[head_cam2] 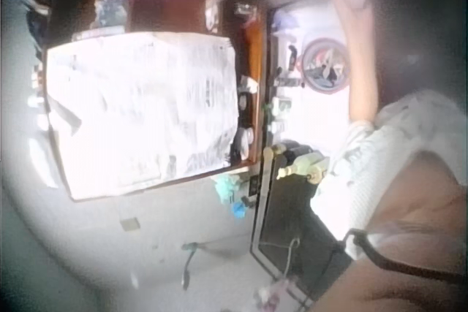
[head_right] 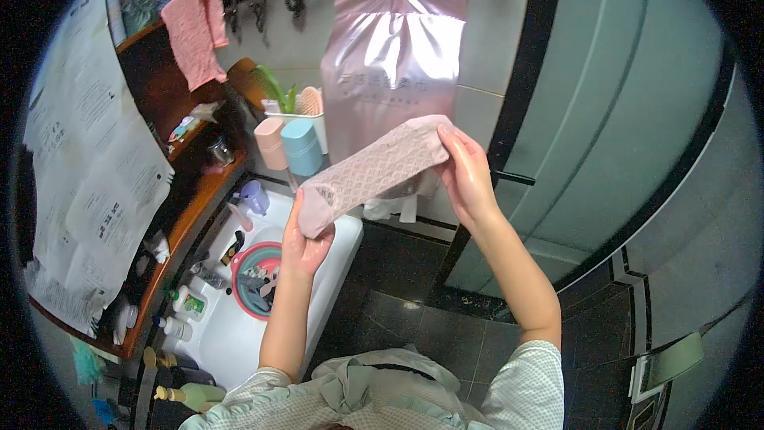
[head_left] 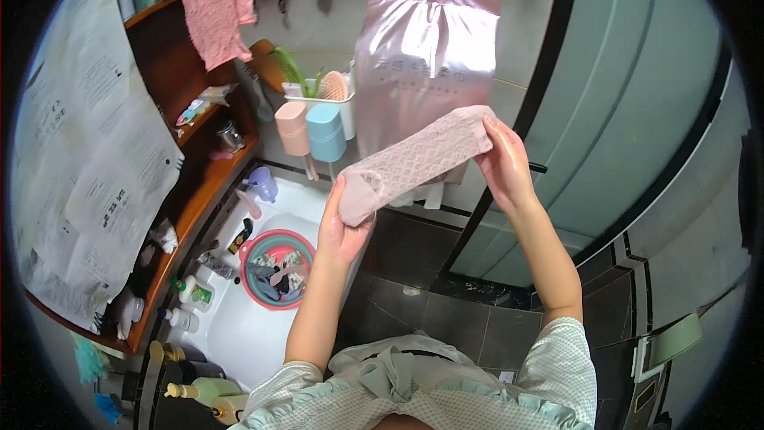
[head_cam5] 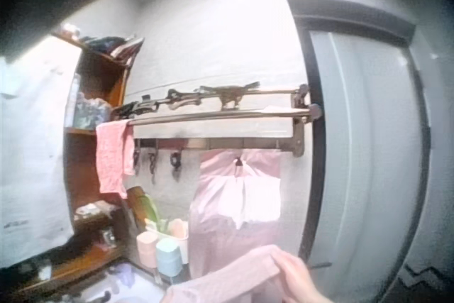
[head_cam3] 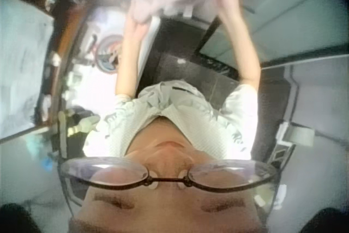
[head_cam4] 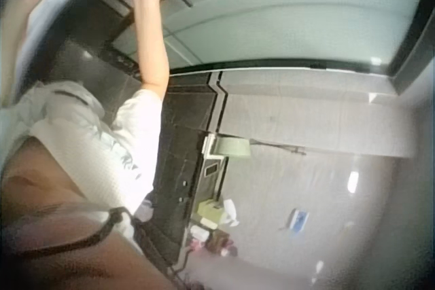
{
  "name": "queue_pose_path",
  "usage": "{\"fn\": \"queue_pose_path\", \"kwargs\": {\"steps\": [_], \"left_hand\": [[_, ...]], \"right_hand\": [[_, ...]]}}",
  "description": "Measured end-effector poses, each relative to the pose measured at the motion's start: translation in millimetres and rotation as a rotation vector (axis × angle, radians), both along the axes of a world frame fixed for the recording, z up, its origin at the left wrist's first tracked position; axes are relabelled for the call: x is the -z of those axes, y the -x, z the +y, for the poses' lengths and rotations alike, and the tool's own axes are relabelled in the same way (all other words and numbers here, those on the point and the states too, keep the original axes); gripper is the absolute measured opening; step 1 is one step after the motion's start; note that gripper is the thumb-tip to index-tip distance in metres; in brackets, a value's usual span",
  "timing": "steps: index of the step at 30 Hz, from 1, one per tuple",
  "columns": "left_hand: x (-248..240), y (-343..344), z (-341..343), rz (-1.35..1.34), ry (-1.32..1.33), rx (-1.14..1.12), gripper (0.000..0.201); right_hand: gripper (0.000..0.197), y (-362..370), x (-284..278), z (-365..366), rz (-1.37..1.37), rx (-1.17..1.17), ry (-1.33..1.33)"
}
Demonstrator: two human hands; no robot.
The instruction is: The person washes items of clothing in a basin of water on the floor and then rinses the basin at a sink. They then wash more items in a smaller tub and hang a pair of socks and a piece of cloth on hooks.
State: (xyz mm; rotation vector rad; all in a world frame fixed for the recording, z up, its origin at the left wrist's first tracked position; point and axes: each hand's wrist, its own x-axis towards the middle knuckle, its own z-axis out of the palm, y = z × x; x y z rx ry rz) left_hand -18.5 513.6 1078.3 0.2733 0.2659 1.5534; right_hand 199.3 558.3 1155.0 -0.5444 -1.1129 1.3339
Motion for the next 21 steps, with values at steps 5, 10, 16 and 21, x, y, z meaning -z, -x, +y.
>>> {"fn": "queue_pose_path", "kwargs": {"steps": [5, 10, 16, 21], "left_hand": [[4, -32, 12, 0.091, -0.09, 0.043, 0.028], [6, -45, 25, 0.021, -0.287, 0.104, 0.035], [-14, -78, 25, 0.258, -0.31, 0.079, 0.048], [-36, -101, 27, 0.351, -0.305, 0.052, 0.031]], "right_hand": [[0.037, -48, -19, -7, 0.006, -0.1, -0.052], [0.028, -92, -48, -5, -0.144, -0.083, -0.31], [0.018, -113, -87, -2, -0.448, 0.17, -0.77], [0.011, -102, -129, -7, -0.461, 0.422, -0.922]]}}
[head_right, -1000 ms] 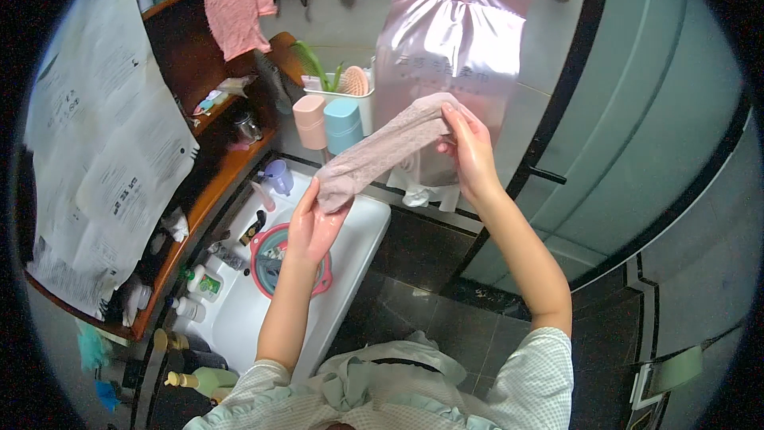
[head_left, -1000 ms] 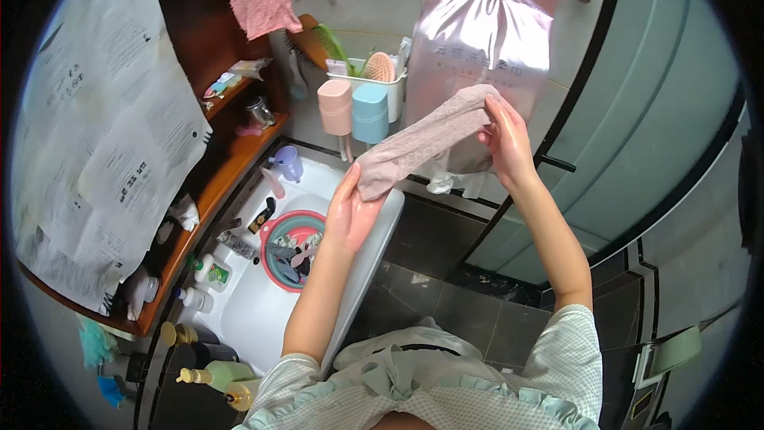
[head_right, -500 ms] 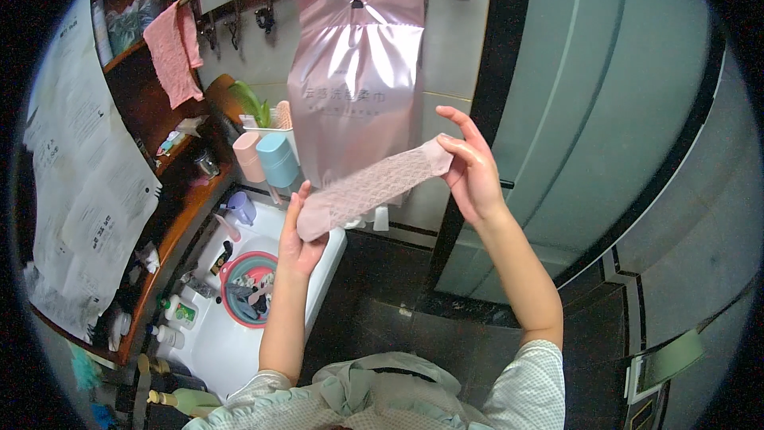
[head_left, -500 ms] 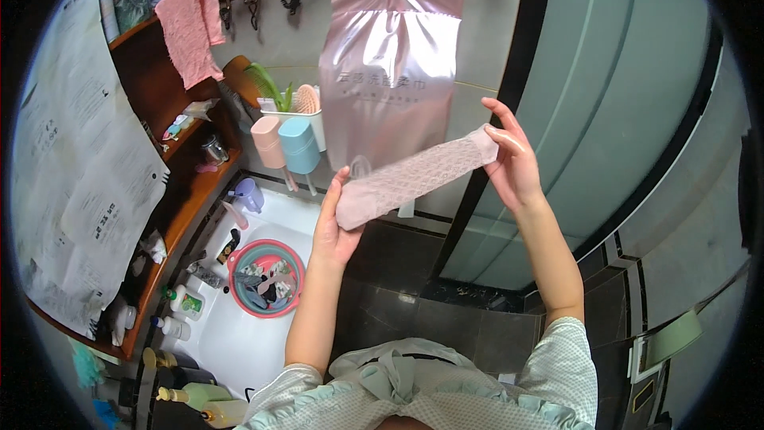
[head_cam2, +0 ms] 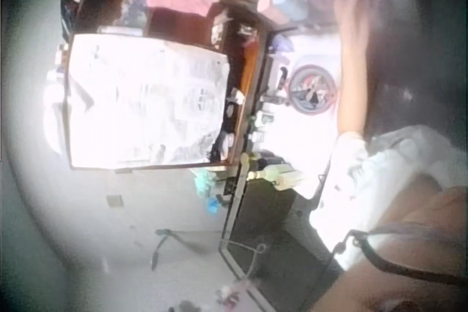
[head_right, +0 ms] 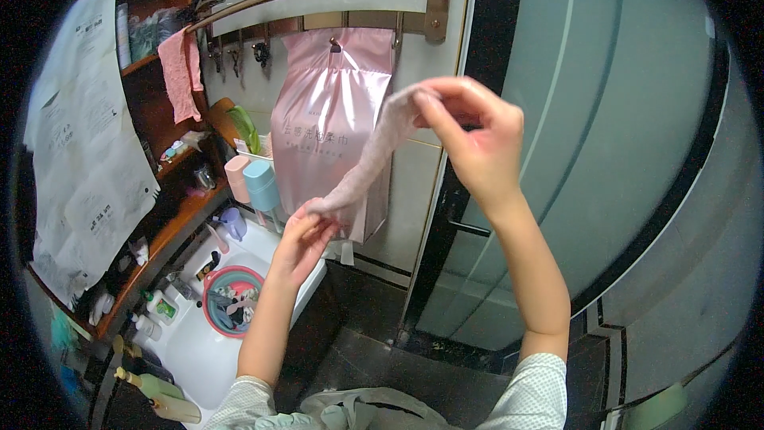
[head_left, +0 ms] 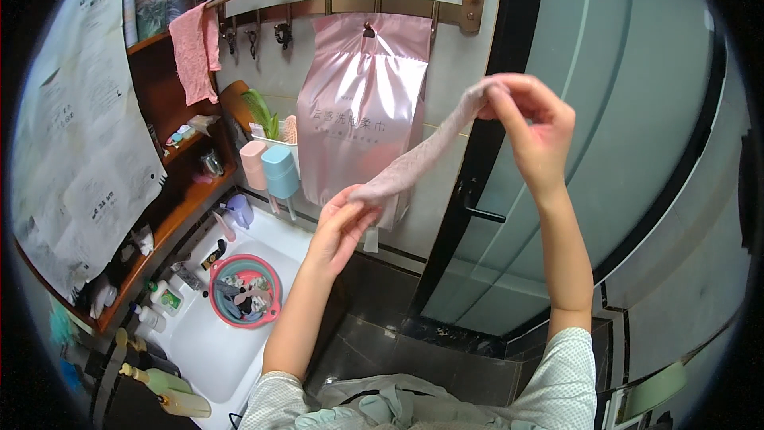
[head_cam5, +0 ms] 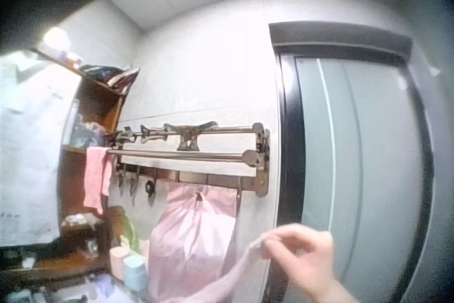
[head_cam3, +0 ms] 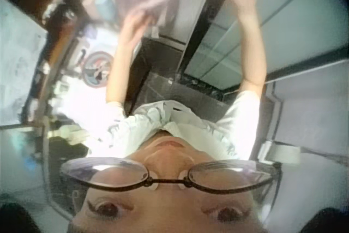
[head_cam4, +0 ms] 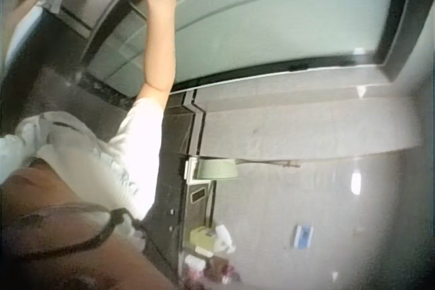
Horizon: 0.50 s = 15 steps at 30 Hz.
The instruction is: The person washes items of clothing in a basin of water on the floor and then rinses the basin at a sink. They then wash more items in a smaller tub and hang a pair of socks and a piece of cloth on hooks.
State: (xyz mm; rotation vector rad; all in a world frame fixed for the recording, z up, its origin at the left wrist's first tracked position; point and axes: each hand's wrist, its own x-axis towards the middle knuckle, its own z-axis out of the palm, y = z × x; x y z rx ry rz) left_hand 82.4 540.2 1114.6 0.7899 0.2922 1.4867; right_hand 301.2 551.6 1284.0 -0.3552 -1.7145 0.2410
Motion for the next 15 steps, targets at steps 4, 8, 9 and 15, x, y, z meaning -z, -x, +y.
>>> {"fn": "queue_pose_path", "kwargs": {"steps": [4, 8, 9, 15], "left_hand": [[-27, -20, -1, -0.032, 0.005, -0.092, 0.024], [-56, -18, 9, -0.109, -0.201, -0.226, 0.021], [-68, -19, 10, -0.112, -0.228, -0.301, 0.023], [-117, -8, 16, -0.013, -0.375, -0.409, 0.017]], "right_hand": [[0.011, 4, -33, 5, 0.008, 0.34, -0.316], [0.017, 17, -70, 17, 0.052, 0.395, -0.511], [0.018, 18, -78, 22, 0.047, 0.379, -0.562], [0.019, 44, -127, 3, -0.125, 0.476, -0.457]]}}
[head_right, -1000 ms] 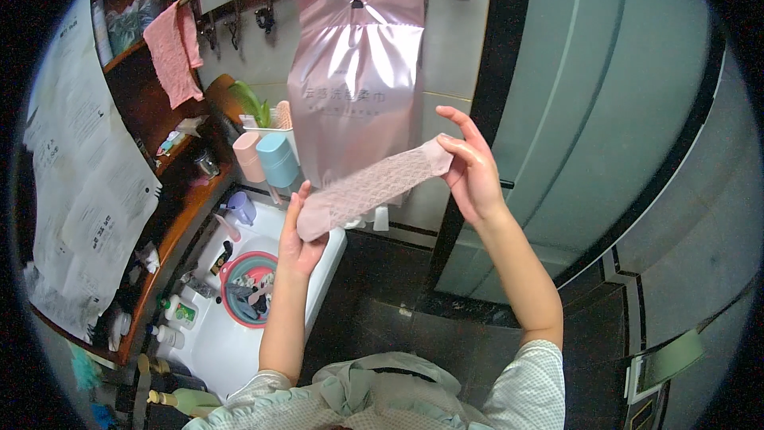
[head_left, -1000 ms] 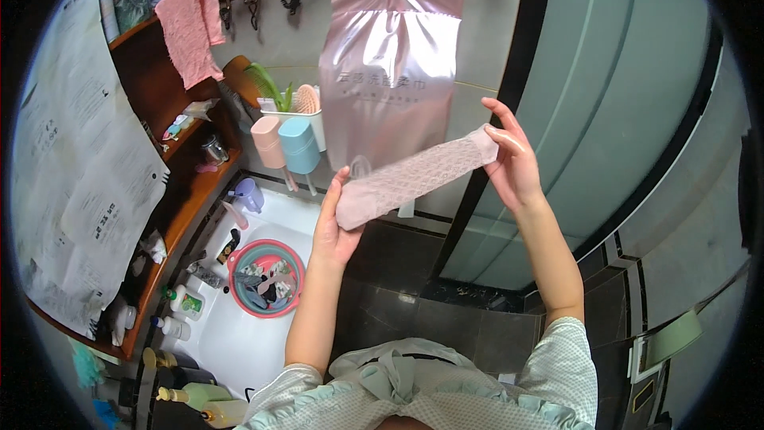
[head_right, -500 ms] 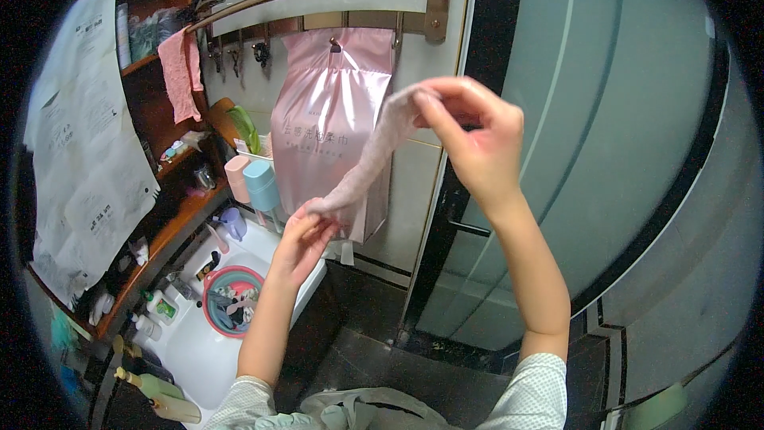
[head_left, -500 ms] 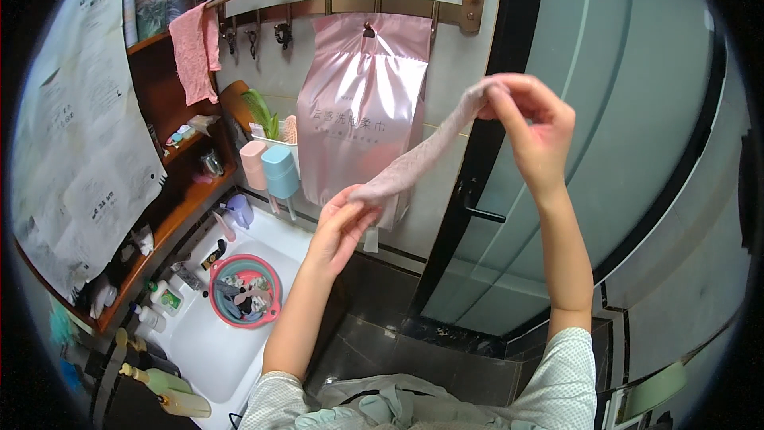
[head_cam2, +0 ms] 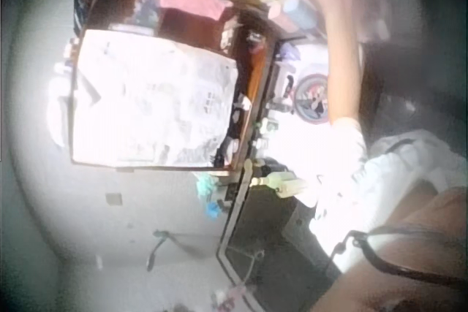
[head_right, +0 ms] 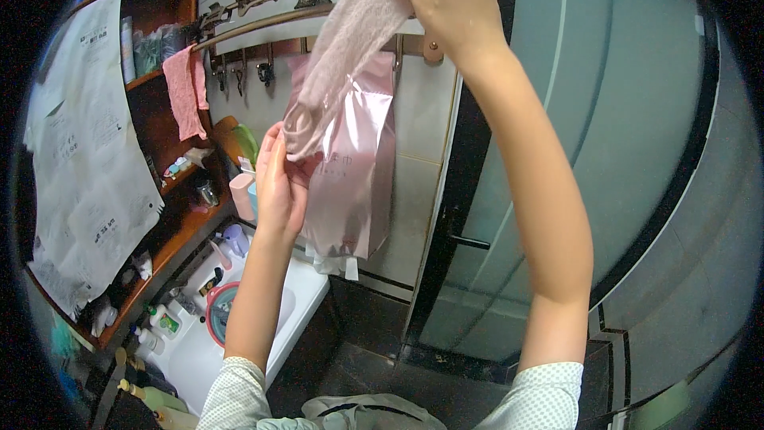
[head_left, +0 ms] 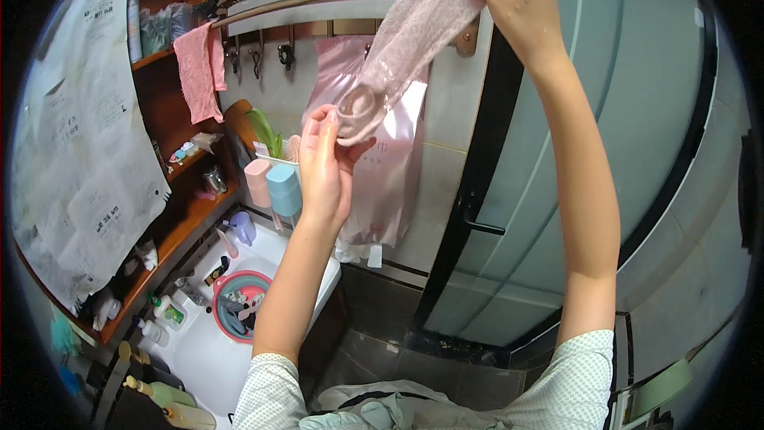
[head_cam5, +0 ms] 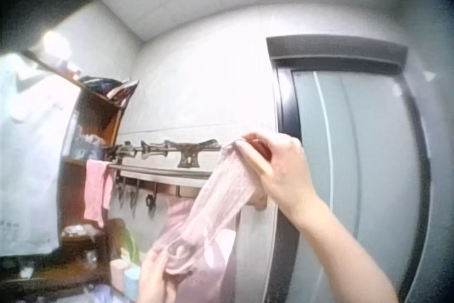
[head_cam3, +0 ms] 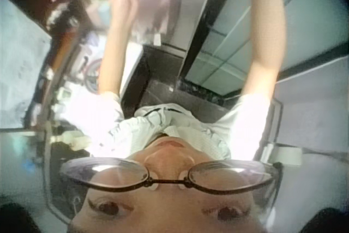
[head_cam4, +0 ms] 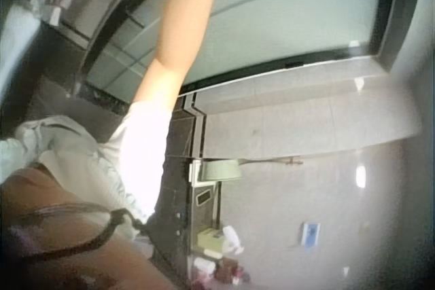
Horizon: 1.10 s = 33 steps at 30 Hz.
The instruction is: The person washes items of clothing in a basin of water on the floor and then rinses the basin at a sink. They then wash more items in a smaller tub and hang a pair of socks and a piece of cloth on hooks.
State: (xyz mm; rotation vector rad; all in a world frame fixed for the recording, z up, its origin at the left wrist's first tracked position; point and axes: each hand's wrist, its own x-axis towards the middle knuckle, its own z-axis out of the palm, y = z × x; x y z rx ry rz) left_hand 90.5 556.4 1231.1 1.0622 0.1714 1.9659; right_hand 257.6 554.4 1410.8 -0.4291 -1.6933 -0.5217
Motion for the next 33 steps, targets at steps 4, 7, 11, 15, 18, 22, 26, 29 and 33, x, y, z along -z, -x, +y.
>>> {"fn": "queue_pose_path", "kwargs": {"steps": [4, 7, 11, 15, 18, 22, 26, 29, 33], "left_hand": [[-22, 2, 7, 0.064, -0.122, -0.284, 0.023], [-23, 17, 22, 0.283, -0.209, -0.49, 0.032], [-26, 28, 32, 0.418, -0.224, -0.397, 0.04], [-74, 25, 31, 0.582, -0.282, -0.319, 0.033], [-110, 6, 35, 0.532, -0.293, -0.276, 0.025], [-132, 0, 30, 0.664, -0.196, -0.215, 0.026], [-140, 7, 29, 0.607, -0.335, -0.342, 0.026], [-157, 16, 31, 0.733, -0.325, -0.367, 0.026], [-171, 23, 42, 0.888, -0.373, -0.358, 0.022]], "right_hand": [[0.019, 7, -37, 11, -0.107, 0.082, -0.089], [0.021, 14, -54, 19, -0.14, 0.222, -0.148], [0.018, 15, -65, 36, -0.347, 0.355, -0.361], [0.02, 14, -72, 53, -0.52, 0.515, -0.33], [0.018, 13, -73, 57, -0.682, 0.526, -0.253], [0.015, 18, -64, 54, -0.755, 0.61, -0.159], [0.02, 10, -64, 46, -0.665, 0.5, 0.042], [0.034, -5, -69, 53, -0.427, 0.393, 0.107], [0.03, -15, -52, 49, -0.34, 0.19, 0.192]]}}
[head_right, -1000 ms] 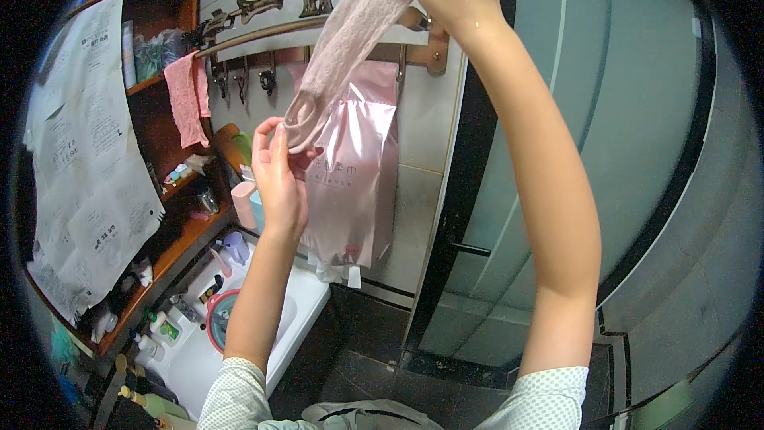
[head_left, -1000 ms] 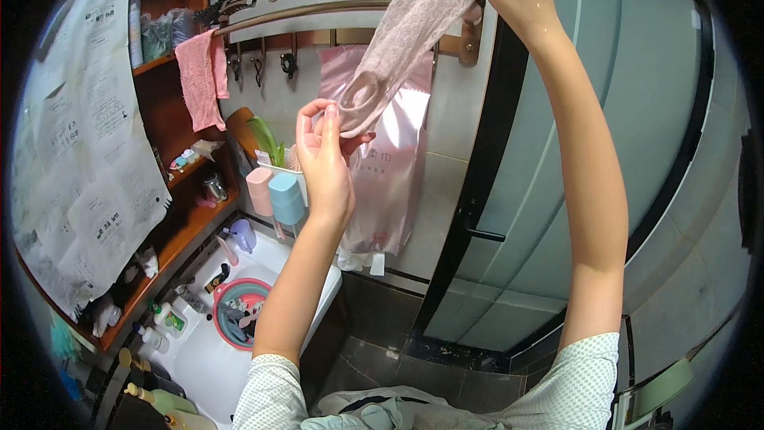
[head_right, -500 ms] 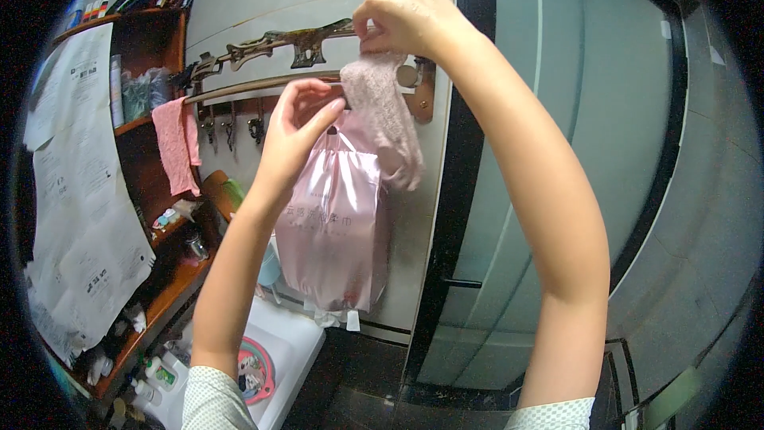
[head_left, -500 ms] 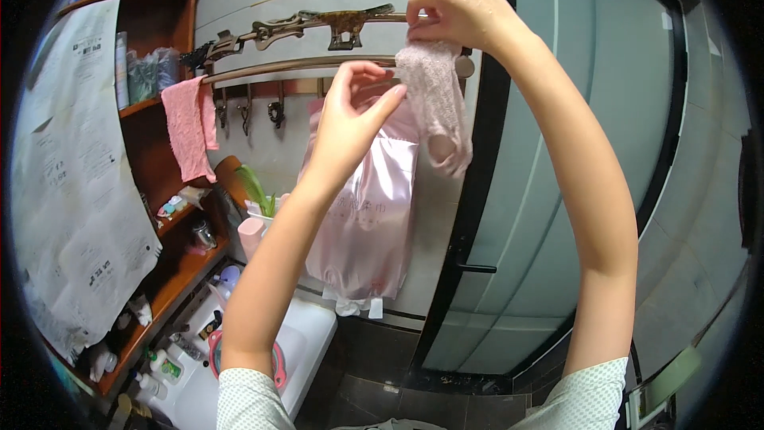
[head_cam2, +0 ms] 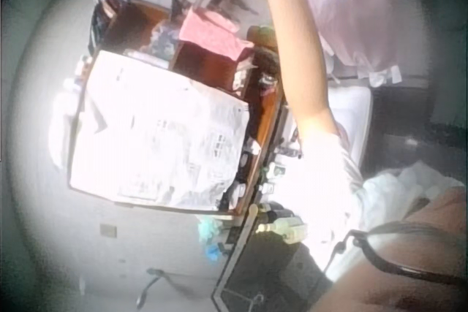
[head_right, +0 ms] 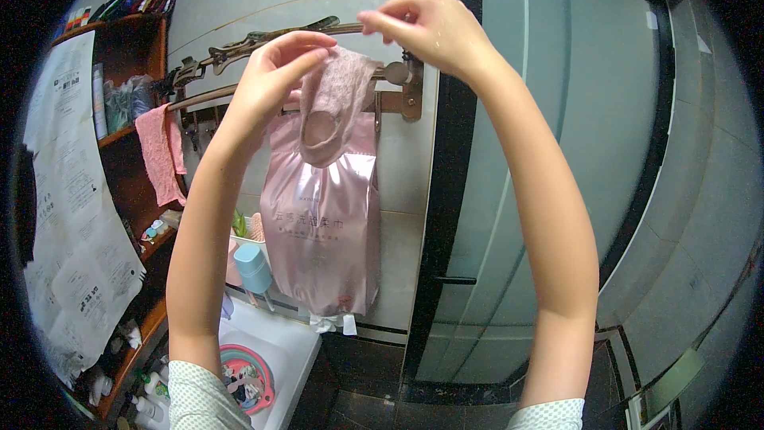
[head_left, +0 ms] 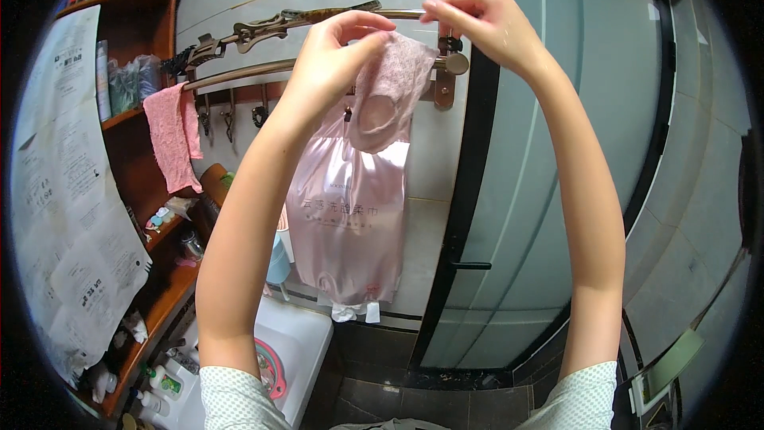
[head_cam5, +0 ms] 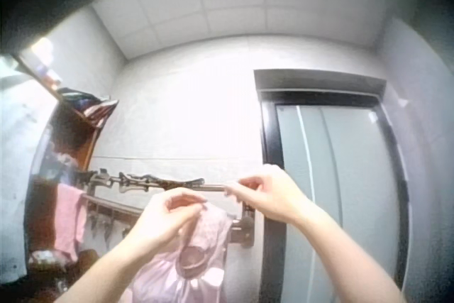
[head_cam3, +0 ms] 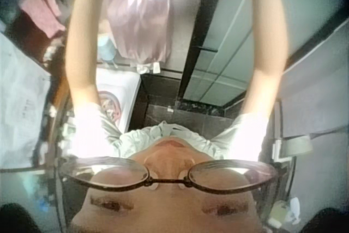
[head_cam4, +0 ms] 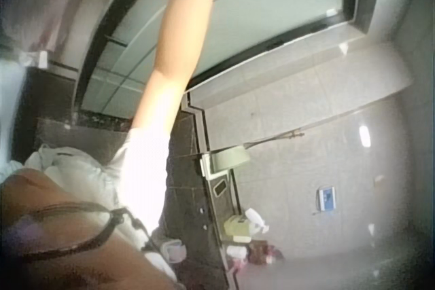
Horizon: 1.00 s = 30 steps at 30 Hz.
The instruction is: The person washes items of clothing in a basin of water on the floor and then rinses the basin at a sink. They then wash more items in a smaller tub and hang a pair of socks and a piece of cloth on hooks.
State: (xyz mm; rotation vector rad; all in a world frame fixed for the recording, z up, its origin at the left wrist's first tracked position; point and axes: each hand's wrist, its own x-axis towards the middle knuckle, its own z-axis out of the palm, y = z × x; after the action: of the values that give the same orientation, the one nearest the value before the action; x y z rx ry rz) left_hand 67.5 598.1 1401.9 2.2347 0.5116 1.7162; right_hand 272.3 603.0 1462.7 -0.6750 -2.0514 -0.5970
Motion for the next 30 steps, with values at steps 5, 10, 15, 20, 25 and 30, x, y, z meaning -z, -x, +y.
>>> {"fn": "queue_pose_path", "kwargs": {"steps": [5, 10, 15, 20, 25, 30], "left_hand": [[-13, 9, 11, 0.185, -0.133, -0.253, 0.021], [-15, 9, -14, 0.208, 0.031, -0.389, 0.021], [-8, 5, -22, 0.241, -0.209, -0.834, 0.021], [-5, 11, -15, 0.376, -0.293, -0.839, 0.024], [-4, 13, -12, 0.502, -0.538, -0.809, 0.026], [-4, 11, -6, 0.518, -0.519, -0.646, 0.027]], "right_hand": [[0.043, 10, 36, -14, -0.122, 0.076, -0.179], [0.036, -5, 38, -14, -0.151, 0.125, -0.128], [0.032, -6, 43, -14, -0.152, 0.092, -0.228], [0.03, 10, 52, -20, -0.051, -0.042, -0.198], [0.024, 8, 49, -24, -0.082, 0.13, -0.32], [0.027, -2, 48, -28, -0.085, 0.183, -0.265]]}}
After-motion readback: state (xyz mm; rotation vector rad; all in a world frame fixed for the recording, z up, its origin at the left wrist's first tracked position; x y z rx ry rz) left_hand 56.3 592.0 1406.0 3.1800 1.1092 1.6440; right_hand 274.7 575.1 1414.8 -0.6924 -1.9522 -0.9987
